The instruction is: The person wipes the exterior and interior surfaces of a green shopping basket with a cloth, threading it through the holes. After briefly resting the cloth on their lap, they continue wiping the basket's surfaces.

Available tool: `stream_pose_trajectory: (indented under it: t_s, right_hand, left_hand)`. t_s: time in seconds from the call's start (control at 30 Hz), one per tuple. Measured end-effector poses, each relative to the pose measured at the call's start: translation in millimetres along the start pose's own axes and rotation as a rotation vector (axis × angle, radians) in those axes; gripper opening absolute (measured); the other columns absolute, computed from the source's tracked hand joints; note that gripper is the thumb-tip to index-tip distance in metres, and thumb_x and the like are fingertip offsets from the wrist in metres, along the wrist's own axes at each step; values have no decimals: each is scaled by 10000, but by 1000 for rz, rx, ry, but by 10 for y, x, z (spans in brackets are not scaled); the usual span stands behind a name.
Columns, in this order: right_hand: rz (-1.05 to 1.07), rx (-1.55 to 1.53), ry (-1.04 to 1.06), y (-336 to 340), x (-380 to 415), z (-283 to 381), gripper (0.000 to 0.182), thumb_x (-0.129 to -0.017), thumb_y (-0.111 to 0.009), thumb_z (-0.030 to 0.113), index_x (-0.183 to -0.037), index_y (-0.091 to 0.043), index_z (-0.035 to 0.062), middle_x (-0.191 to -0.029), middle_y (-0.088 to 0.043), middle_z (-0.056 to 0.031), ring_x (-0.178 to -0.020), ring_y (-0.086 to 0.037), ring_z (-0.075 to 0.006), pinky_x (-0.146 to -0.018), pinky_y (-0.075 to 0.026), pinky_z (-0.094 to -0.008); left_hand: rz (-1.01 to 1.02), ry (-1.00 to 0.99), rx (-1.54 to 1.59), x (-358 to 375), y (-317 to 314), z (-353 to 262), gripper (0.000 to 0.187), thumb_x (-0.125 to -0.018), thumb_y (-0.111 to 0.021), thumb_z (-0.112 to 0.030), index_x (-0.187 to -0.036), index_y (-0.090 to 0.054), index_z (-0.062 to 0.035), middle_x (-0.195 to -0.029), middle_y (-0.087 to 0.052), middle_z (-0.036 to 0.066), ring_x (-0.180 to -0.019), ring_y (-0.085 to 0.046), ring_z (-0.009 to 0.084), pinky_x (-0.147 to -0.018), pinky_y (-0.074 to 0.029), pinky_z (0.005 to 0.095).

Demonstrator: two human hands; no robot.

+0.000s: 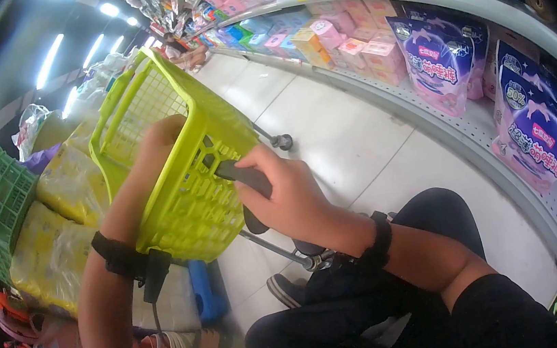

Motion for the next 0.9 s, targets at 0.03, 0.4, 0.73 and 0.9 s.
stream_pose_trajectory:
  t_s: [0.03, 0.4, 0.73, 0.9]
  right_hand:
    - [-39, -15, -3, 42, 23, -9, 251, -879, -727, 15, -1089, -591, 4, -871, -743, -144, -762, -735, -152, -670, -541, -276]
    - [-100, 69, 135, 58, -58, 85, 214, -848, -698, -52, -1033, -594, -24, -790, -720, -111, -696, -713, -124, -617, -517, -249]
    - [16, 135, 269, 140, -2, 332, 240, -826, -743, 12, -1042, -640, 35, -757, -683, -100, -645, -716, -227, -573, -523, -309]
    - [65, 79, 74, -31, 26, 123, 246, -809, -755, 22, -1023, -636, 42, -750, -684, -108, -637, -718, -244, -569, -525, -326]
  left_hand:
    - [36, -39, 9, 12, -48, -58, 244, -877, -738, -150, -992, -705, 62, -809, -720, 117, -725, -677, 162, -679, -530, 324]
    - [23, 61, -53, -89, -40, 84, 252, -870, -739, -155, -1010, -719, 53, -853, -734, 95, -782, -678, 134, -726, -538, 320]
    - [134, -22, 109, -27, -186, 33, 241, -854, -743, -155, -961, -718, 60, -806, -723, 105, -736, -677, 146, -682, -533, 328]
    - [126, 48, 0, -6, -46, 129, 241, -850, -748, -149, -964, -715, 60, -811, -722, 101, -745, -673, 139, -687, -531, 324]
Point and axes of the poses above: each hand's wrist, its own x-axis away from the middle knuckle, its own y-axis out of the back of the hand, z = x × y, the point moved 8 cm from there along -x, towards the middle knuckle
